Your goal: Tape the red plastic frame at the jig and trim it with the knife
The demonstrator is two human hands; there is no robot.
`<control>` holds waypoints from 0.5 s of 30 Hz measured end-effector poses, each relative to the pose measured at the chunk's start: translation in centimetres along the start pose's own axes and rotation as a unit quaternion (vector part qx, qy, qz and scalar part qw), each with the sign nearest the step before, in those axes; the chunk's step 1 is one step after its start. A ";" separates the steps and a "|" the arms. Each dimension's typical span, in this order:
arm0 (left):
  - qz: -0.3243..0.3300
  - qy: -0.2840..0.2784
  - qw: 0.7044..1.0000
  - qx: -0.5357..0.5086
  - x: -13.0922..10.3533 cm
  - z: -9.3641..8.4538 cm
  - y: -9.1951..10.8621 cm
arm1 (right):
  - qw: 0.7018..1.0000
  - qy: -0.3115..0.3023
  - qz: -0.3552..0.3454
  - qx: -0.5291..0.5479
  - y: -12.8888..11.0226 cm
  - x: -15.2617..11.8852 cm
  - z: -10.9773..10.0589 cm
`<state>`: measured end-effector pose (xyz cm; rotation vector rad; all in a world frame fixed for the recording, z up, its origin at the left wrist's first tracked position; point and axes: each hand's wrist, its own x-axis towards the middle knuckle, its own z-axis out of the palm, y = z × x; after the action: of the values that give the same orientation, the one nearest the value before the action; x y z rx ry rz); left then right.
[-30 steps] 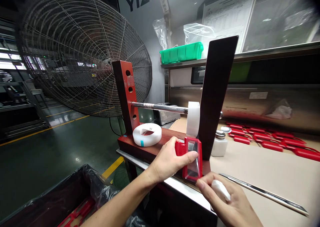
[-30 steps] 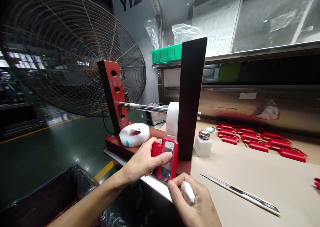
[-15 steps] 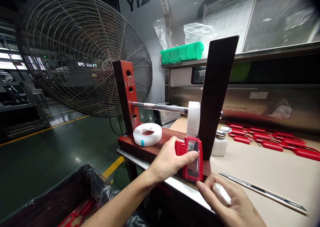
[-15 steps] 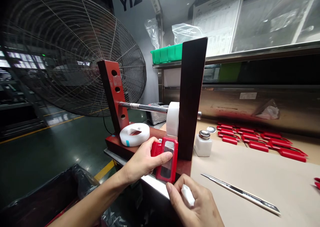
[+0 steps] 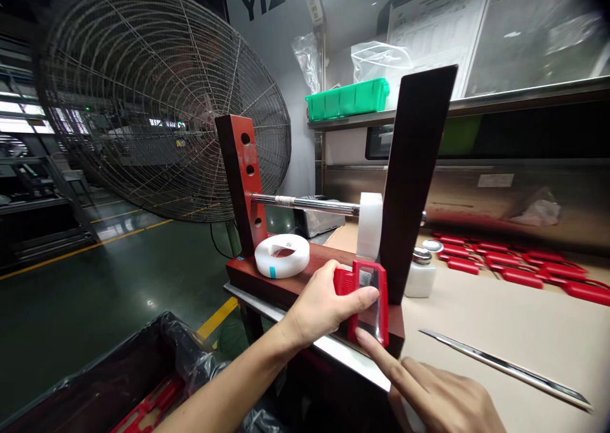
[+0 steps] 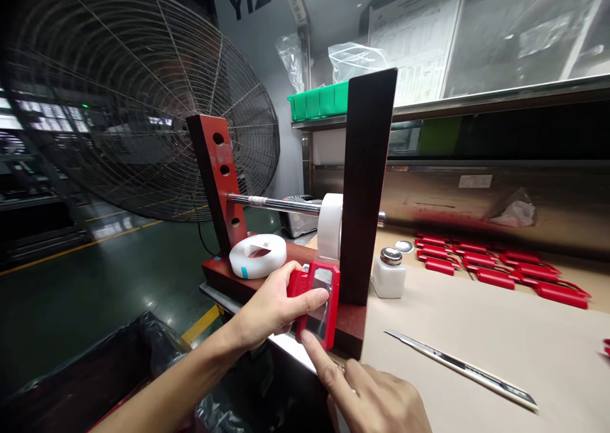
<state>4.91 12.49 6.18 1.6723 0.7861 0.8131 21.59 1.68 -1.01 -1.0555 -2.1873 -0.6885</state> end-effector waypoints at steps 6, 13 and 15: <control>-0.010 -0.007 1.000 -0.012 -0.3 0.1 -0.1 | 1.000 0.017 0.022 0.004 0.1 0.2 0.1; -0.020 -0.002 1.000 0.002 -0.2 0.1 -0.1 | 1.000 -0.007 0.021 -0.001 0.7 0.4 0.1; -0.018 -0.001 1.000 0.008 0.0 0.1 -0.2 | 0.999 0.008 0.038 0.026 0.9 0.3 -0.3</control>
<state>4.92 12.50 5.97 1.6681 0.8216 0.7826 22.22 2.13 -0.43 -1.0968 -2.1284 -0.6004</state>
